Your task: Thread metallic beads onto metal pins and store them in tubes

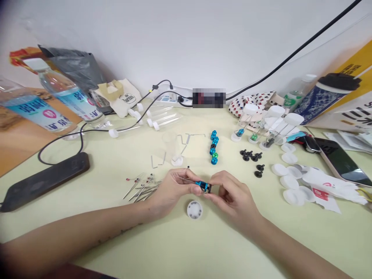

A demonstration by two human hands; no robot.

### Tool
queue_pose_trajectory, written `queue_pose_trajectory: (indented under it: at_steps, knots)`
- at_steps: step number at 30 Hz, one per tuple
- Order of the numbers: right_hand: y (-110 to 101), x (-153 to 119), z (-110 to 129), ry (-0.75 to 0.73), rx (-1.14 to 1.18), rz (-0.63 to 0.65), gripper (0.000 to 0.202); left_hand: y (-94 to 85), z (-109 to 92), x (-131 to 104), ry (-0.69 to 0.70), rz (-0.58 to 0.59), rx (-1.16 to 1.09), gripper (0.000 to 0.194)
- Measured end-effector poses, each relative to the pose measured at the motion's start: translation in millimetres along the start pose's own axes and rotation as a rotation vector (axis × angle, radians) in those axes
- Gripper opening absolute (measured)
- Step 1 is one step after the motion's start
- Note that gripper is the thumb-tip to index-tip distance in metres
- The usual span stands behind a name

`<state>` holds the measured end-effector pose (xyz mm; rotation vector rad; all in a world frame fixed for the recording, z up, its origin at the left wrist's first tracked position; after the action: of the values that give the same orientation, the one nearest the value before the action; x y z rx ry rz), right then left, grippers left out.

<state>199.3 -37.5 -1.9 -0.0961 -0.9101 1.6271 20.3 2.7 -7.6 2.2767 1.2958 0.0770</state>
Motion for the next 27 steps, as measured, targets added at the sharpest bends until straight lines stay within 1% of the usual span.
queue_pose_trajectory:
  at_steps: [2,3,5,6,8,10,12,15,18,21,23,24,27]
  knots:
    - [0.0,-0.6,-0.2,0.029,0.005,0.025,0.005,0.4,-0.2,-0.2,-0.005,0.003,-0.004,0.020]
    - [0.1,-0.8,-0.5,0.054,0.003,0.049,0.004,0.6,-0.2,-0.4,-0.009,0.005,-0.005,0.021]
    - [0.6,-1.3,-1.2,0.094,-0.005,0.088,0.013,1.1,-0.4,-0.5,-0.005,0.009,-0.008,0.022]
    - [0.8,-1.5,-1.6,0.099,-0.005,0.089,0.013,1.2,-0.6,-0.4,0.001,0.009,-0.010,0.021]
    - [1.4,-1.7,-2.3,0.075,0.005,0.057,0.004,1.1,-1.1,0.0,0.007,0.002,-0.013,0.020]
    - [1.6,-1.7,-2.6,0.033,0.016,0.002,0.012,0.6,-1.3,0.5,0.001,-0.013,-0.013,0.019]
    - [1.5,-1.3,-2.2,0.012,0.020,-0.024,0.013,0.3,-1.3,0.7,-0.007,-0.014,-0.010,0.018]
    - [1.0,-0.2,-1.2,0.057,0.020,0.015,0.005,0.3,-0.9,0.4,-0.001,0.007,-0.017,0.017]
    - [1.0,0.2,-0.8,0.097,0.003,0.076,0.012,0.1,-0.2,0.4,0.009,0.014,-0.018,0.016]
    - [1.8,-0.8,-1.7,0.065,0.012,0.034,0.003,-0.2,0.1,1.0,0.001,-0.006,-0.009,0.015]
    - [2.4,-1.8,-2.4,0.024,0.011,-0.018,0.014,-0.3,0.0,1.6,-0.010,-0.021,-0.010,0.016]
    - [2.6,-2.1,-2.6,0.011,0.006,-0.032,0.016,-0.3,0.0,1.8,-0.013,-0.022,-0.012,0.016]
    - [1.9,-2.0,-1.9,0.022,0.004,-0.017,0.012,-0.1,0.1,1.8,-0.014,-0.005,-0.017,0.018]
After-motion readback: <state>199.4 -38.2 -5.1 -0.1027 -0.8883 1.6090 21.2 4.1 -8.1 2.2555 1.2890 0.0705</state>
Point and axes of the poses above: each hand's wrist, its own x-axis towards the middle knuckle, its own y-axis out of the palm, z = x × y, the point moved 2 cm from there along x, towards the middle knuckle, and after that the axes turned 2 degrees about -x, right-handed, at the moved point
